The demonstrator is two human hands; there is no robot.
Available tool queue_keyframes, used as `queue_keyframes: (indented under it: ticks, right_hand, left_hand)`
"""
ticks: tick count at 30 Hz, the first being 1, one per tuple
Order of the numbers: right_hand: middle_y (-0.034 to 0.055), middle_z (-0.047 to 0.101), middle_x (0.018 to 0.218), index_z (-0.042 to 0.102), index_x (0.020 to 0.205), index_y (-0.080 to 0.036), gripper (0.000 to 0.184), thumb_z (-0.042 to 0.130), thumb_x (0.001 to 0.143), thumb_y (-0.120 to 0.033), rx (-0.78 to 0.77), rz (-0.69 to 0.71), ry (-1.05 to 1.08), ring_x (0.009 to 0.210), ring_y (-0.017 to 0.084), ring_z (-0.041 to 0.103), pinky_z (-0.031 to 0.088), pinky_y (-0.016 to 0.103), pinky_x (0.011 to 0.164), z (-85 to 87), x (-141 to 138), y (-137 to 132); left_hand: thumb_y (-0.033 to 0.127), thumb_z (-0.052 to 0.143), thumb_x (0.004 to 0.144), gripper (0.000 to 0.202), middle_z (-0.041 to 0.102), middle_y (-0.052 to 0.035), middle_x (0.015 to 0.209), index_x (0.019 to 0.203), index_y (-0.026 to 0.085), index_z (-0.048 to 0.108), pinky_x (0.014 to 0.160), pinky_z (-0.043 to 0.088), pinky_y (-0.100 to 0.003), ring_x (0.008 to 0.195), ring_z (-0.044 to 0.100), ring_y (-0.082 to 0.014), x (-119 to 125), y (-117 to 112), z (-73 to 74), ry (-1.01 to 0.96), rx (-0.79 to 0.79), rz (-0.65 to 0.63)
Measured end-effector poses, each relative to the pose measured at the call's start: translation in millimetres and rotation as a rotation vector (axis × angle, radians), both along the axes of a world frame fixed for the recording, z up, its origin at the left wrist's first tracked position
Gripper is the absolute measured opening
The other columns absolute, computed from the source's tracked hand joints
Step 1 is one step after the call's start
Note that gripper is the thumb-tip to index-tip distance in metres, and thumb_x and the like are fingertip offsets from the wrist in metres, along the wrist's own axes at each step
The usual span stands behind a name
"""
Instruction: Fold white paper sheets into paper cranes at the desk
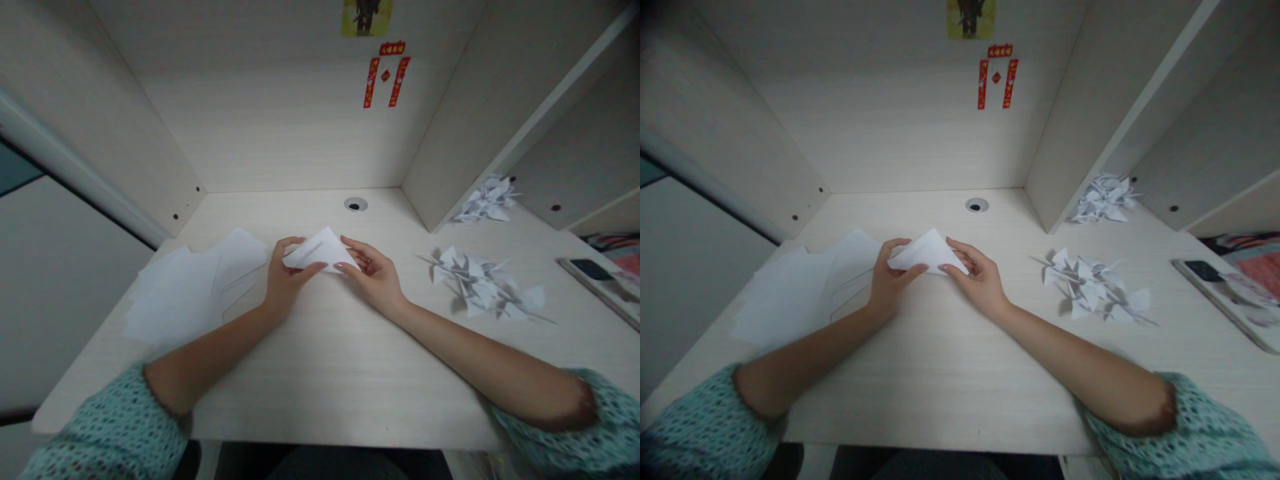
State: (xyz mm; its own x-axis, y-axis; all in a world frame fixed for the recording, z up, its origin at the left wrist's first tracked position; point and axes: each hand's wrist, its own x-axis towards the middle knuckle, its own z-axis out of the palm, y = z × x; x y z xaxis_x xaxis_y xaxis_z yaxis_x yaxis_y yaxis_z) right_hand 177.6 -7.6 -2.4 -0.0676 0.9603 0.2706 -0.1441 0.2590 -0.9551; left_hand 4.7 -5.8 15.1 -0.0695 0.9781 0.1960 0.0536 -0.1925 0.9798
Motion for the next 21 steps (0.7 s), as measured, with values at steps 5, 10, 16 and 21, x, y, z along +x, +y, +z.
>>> queue_keyframes:
  ticks: [5, 10, 16, 21]
  right_hand:
    - [0.0058, 0.069, 0.116, 0.069, 0.108, -0.025, 0.034, 0.071, 0.075, -0.033, 0.051, -0.123, -0.137, 0.104, 0.02, 0.064, 0.049, 0.037, 0.094, -0.9, 3.5, 0.9]
    - [0.0047, 0.072, 0.108, 0.071, 0.106, -0.027, 0.027, 0.066, 0.08, -0.033, 0.163, -0.161, -0.282, 0.095, 0.021, 0.066, 0.051, 0.037, 0.084, 1.8, 5.2, -2.1]
    - [0.0041, 0.073, 0.089, 0.07, 0.109, -0.028, 0.026, 0.061, 0.084, -0.031, 0.227, -0.164, -0.377, 0.077, 0.018, 0.063, 0.049, 0.033, 0.07, 6.8, 5.1, -4.8]
    - [0.0045, 0.073, 0.093, 0.071, 0.107, -0.028, 0.025, 0.061, 0.084, -0.031, 0.222, -0.161, -0.376, 0.08, 0.018, 0.064, 0.049, 0.034, 0.073, 7.2, 4.5, -4.8]
  left_hand:
    - [0.037, 0.079, 0.064, 0.06, 0.072, -0.0036, 0.087, 0.119, 0.021, 0.059, 0.065, 0.052, -0.028, 0.077, 0.066, -0.0183, -1.2, -1.6, 1.4, 0.057, -0.026, -0.041]
    - [0.039, 0.075, 0.068, 0.038, 0.074, -0.0059, 0.094, 0.1, 0.018, 0.07, 0.073, 0.054, -0.031, 0.085, 0.068, -0.0207, 1.1, -1.8, -2.6, -0.003, -0.055, -0.049]
    - [0.038, 0.073, 0.072, 0.035, 0.073, -0.0063, 0.1, 0.102, 0.02, 0.07, 0.083, 0.054, -0.035, 0.091, 0.068, -0.0209, 1.6, -1.1, -5.4, 0.029, -0.022, -0.059]
    - [0.037, 0.072, 0.072, 0.047, 0.069, -0.0074, 0.115, 0.116, 0.022, 0.066, 0.094, 0.051, -0.04, 0.104, 0.065, -0.0232, 1.0, -1.3, -6.6, 0.055, -0.004, -0.055]
